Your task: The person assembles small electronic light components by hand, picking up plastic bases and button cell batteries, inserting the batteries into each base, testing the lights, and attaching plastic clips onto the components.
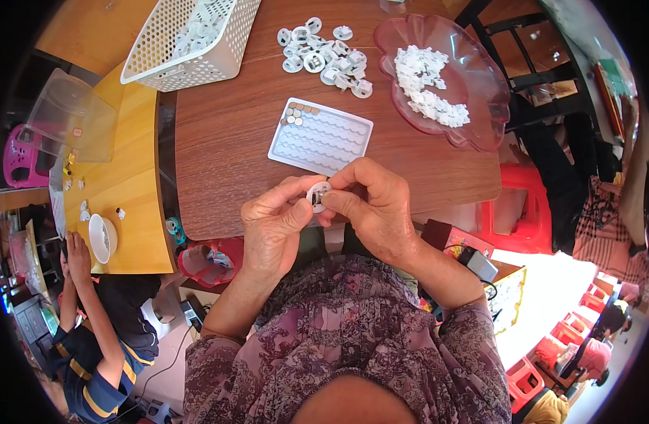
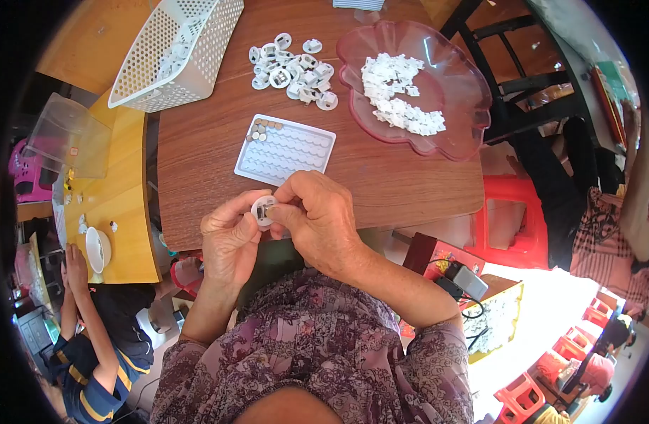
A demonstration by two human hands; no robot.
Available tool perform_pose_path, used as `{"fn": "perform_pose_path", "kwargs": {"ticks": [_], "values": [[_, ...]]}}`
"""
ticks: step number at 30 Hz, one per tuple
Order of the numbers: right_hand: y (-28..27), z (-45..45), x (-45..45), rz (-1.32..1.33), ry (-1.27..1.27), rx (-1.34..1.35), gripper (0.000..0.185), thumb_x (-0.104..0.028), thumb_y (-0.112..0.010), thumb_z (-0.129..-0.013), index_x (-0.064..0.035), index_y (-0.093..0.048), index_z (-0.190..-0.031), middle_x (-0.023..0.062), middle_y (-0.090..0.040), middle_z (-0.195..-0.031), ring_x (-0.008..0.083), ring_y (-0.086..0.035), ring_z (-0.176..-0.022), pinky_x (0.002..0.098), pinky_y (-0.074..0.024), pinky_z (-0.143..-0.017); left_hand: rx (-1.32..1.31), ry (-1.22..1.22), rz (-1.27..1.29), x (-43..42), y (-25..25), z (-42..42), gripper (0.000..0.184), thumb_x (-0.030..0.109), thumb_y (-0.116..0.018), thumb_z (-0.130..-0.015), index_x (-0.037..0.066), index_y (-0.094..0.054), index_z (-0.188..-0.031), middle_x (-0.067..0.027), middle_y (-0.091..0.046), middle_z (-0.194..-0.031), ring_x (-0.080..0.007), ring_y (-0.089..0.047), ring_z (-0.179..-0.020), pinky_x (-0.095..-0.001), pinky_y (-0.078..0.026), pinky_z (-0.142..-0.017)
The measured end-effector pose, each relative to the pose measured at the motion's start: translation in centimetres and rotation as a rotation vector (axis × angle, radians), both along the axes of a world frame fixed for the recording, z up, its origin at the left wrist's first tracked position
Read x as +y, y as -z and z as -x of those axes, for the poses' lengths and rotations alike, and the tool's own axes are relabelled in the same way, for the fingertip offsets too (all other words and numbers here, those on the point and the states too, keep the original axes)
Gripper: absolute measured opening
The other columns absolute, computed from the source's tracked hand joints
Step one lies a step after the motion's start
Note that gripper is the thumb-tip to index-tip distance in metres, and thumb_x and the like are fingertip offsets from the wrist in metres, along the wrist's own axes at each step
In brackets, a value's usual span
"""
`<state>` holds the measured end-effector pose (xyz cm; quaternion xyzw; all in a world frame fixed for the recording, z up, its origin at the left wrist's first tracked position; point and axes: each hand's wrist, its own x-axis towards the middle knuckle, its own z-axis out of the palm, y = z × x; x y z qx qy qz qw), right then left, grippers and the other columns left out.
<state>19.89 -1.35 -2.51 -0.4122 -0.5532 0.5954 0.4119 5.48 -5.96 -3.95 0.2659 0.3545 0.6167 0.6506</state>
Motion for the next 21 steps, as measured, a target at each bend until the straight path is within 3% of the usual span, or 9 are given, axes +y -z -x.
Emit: {"fn": "perform_pose_path", "kwargs": {"ticks": [3, 11, 13, 21], "values": [[-0.1, -0.8, -0.9, -0.041, -0.055, -0.090, 0.006, 0.006, -0.057, -0.083, 0.0028, -0.052, -0.082, 0.0079, -0.060, -0.076, 0.0118, -0.061, -0.063, 0.0244, -0.0505, -0.056, 0.019, 0.035, -0.025, -0.7, -0.4, -0.5, 0.033, 0.012, -0.066, -0.083, -0.008, -0.060, -0.108, -0.0127, -0.060, -0.098, -0.0200, -0.061, -0.081, -0.0314, -0.052, -0.068], [-1.0, -1.7, -3.2, -0.101, 0.026, -0.055, 0.008, -0.004, -0.061, -0.084, 0.0010, -0.055, -0.083, 0.0046, -0.060, -0.074, 0.0084, -0.058, -0.064, 0.0223, -0.0463, -0.057, -0.005, -0.003, -0.035, -2.5, -2.0, -2.0, 0.034, 0.014, -0.061, -0.087, -0.007, -0.057, -0.114, -0.0131, -0.064, -0.096, -0.0190, -0.062, -0.077, -0.0294, -0.050, -0.063], [-1.3, -1.8, -3.7, -0.061, 0.046, 0.007, 0.008, -0.005, -0.062, -0.084, 0.0009, -0.056, -0.084, 0.0041, -0.060, -0.074, 0.0076, -0.057, -0.066, 0.0220, -0.0461, -0.058, 0.260, -0.073, -0.020, -3.1, -2.3, -2.2, 0.033, 0.013, -0.058, -0.090, -0.006, -0.056, -0.117, -0.0123, -0.065, -0.093, -0.0165, -0.063, -0.072, -0.0254, -0.049, -0.059], [-1.3, -1.8, -5.1, 0.088, 0.022, 0.044, 0.011, -0.008, -0.064, -0.083, 0.0015, -0.058, -0.083, 0.0031, -0.061, -0.076, 0.0053, -0.054, -0.069, 0.0206, -0.0443, -0.061, 0.405, -0.110, -0.035, -5.4, -2.5, -2.3, 0.030, 0.007, -0.054, -0.091, -0.004, -0.056, -0.119, -0.0127, -0.066, -0.086, -0.0136, -0.062, -0.062, -0.0208, -0.045, -0.052]]}}
